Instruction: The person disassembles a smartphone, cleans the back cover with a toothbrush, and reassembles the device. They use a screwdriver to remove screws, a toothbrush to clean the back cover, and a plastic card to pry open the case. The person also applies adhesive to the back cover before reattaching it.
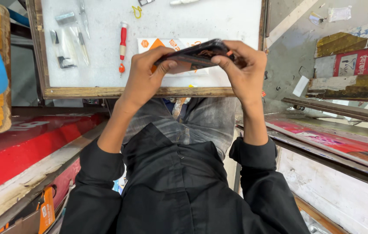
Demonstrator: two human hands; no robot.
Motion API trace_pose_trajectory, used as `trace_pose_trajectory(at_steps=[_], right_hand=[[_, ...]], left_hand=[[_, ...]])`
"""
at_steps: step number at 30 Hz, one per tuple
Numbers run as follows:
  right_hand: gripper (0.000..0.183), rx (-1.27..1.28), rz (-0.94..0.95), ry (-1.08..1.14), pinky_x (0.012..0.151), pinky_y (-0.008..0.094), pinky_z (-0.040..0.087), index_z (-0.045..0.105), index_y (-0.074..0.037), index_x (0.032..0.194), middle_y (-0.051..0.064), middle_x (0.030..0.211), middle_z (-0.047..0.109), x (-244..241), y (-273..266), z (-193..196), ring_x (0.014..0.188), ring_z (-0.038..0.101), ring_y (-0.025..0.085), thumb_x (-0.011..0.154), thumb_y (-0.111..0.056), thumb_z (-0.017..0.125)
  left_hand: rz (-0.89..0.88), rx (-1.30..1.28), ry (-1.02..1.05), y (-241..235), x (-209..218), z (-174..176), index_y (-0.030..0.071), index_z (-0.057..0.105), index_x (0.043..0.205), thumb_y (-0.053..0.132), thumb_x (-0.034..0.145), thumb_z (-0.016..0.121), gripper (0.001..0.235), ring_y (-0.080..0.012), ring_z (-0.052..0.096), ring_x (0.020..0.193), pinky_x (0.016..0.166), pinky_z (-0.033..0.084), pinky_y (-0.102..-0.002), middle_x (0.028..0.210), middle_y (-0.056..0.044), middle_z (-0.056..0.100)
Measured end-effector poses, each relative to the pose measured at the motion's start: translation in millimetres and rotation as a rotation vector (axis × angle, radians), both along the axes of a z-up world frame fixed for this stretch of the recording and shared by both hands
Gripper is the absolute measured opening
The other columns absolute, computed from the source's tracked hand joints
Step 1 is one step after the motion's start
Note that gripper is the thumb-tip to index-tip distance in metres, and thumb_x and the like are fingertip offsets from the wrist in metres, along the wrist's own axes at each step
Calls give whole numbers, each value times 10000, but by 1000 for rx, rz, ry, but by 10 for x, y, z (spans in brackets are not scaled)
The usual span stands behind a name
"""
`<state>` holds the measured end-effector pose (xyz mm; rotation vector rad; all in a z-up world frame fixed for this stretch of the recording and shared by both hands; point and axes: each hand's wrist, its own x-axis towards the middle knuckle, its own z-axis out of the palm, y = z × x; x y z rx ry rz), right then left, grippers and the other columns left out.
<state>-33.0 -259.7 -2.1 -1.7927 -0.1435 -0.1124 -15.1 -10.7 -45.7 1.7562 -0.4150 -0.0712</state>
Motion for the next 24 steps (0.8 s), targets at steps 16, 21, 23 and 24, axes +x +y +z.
trace_pose_trajectory(at_steps=[16, 21, 23, 24], right_hand=[[359, 371, 222, 74, 1104, 376, 595, 577, 5, 1370, 161, 1328, 714, 241, 528, -94, 1249, 706, 240, 1035, -38, 698], [383, 184, 60, -96, 1068, 353, 593, 547, -5, 1461, 144, 1294, 715, 272, 688, -140, 1165, 726, 226, 1088, -21, 634], [423, 174, 48, -120, 979, 321, 606, 545, -23, 1445, 112, 1221, 705, 333, 693, -108, 1097, 712, 198, 1028, 6, 612], [445, 169, 44, -128, 934, 304, 612, 544, -32, 1437, 96, 1184, 699, 344, 698, -95, 1064, 705, 184, 999, 19, 601]], left_hand=[[108, 87, 84, -233, 28, -70, -35, 634, 1187, 137, 1008, 740, 271, -270, 695, 1038, 888, 557, -370, 1072, -166, 706], [327, 71, -149, -238, -105, 196, 10, 533, 1429, 120, 989, 724, 492, -302, 595, 1301, 1090, 538, -414, 1392, -166, 566], [291, -35, -200, -239, -121, 313, 43, 501, 1491, 158, 1009, 746, 553, -310, 591, 1349, 1145, 543, -405, 1475, -149, 531], [269, -63, -229, -243, -117, 355, 36, 484, 1495, 196, 963, 791, 635, -325, 578, 1364, 1160, 540, -418, 1478, -156, 514]])
